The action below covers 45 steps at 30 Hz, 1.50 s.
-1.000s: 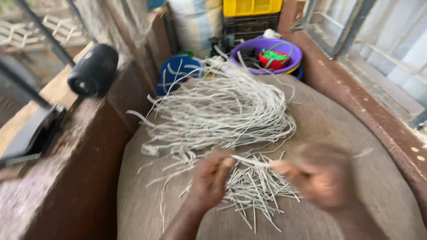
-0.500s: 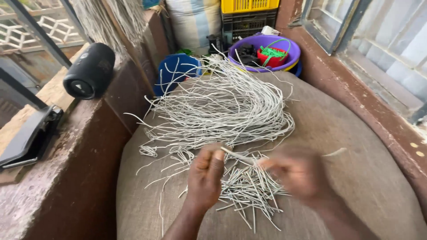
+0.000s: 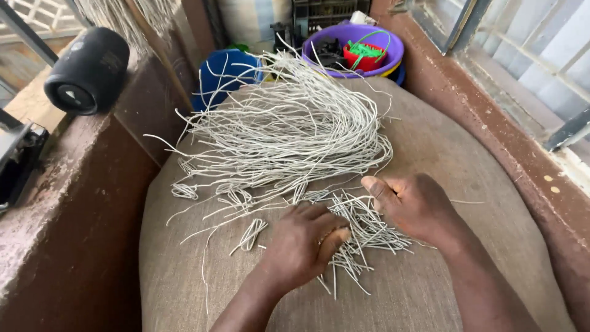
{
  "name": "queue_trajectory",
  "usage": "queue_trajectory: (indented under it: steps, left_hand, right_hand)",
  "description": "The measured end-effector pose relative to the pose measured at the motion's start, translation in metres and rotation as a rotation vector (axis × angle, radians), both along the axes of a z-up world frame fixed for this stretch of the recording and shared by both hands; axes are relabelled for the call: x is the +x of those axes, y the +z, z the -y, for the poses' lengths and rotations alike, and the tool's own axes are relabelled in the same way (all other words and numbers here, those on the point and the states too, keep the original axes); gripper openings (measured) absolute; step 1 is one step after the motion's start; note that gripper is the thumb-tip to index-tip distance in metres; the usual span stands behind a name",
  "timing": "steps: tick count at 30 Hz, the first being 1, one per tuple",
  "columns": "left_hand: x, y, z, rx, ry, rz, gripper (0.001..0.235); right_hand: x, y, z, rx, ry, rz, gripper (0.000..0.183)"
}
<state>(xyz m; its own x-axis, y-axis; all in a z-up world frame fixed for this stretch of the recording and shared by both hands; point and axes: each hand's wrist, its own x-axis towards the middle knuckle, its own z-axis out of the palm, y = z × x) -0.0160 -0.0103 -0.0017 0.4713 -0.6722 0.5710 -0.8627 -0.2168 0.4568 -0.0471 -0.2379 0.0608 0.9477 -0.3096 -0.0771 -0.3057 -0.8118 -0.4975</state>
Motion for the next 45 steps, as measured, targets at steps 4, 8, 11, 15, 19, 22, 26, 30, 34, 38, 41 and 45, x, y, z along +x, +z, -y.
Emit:
queue_trajectory:
  steps: [4,8,11,15,19,22,26,30,34,38,41,45]
  left_hand:
    - [-0.002,0.003,0.011,-0.107,0.17,0.075,0.029]
    - [-0.004,-0.02,0.021,-0.103,0.144,-0.031,0.019]
    - [0.006,-0.033,0.011,-0.155,0.163,-0.105,0.018]
    - [0.012,-0.021,-0.002,-0.182,0.223,-0.235,0.021]
    - [0.015,-0.014,0.0,-0.306,0.322,-0.105,0.02]
    - [0.003,-0.013,0.004,-0.511,0.381,-0.263,0.021]
    - [-0.011,0.001,0.019,-1.378,0.073,-1.046,0.022]
    - [0.0,-0.005,0.005,-1.321,0.171,-0.993,0.025]
    - [0.027,0.001,-0.026,-0.598,0.167,-0.508,0.021]
    - [0.025,0.01,-0.025,-0.208,0.153,-0.059,0.019]
    - [0.02,0.004,-0.021,-0.346,0.291,-0.061,0.022]
    - [0.006,0.0,0.006,-0.958,0.105,-0.515,0.016]
  right_hand:
    - [0.002,-0.006,0.002,0.058,0.08,0.054,0.064]
    - [-0.004,-0.027,-0.006,0.068,0.289,0.141,0.058]
    - [0.001,-0.036,0.002,0.05,0.401,0.276,0.058]
    - [-0.002,0.0,0.003,0.0,0.132,-0.029,0.055]
    - [-0.001,-0.015,0.005,0.213,0.151,0.041,0.062]
    - [0.002,-0.039,-0.005,0.47,0.262,0.054,0.061]
    - [0.005,-0.062,-0.056,0.624,0.305,-0.083,0.071]
    - [0.006,-0.041,-0.073,0.514,0.301,-0.182,0.075]
    - [0.003,0.003,-0.047,0.201,0.078,-0.106,0.066]
    - [-0.016,0.021,-0.003,-0.305,-0.082,0.184,0.08]
    - [-0.016,0.017,-0.019,0.165,-0.003,0.174,0.049]
    - [0.014,-0.051,-0.036,0.703,0.286,0.127,0.053]
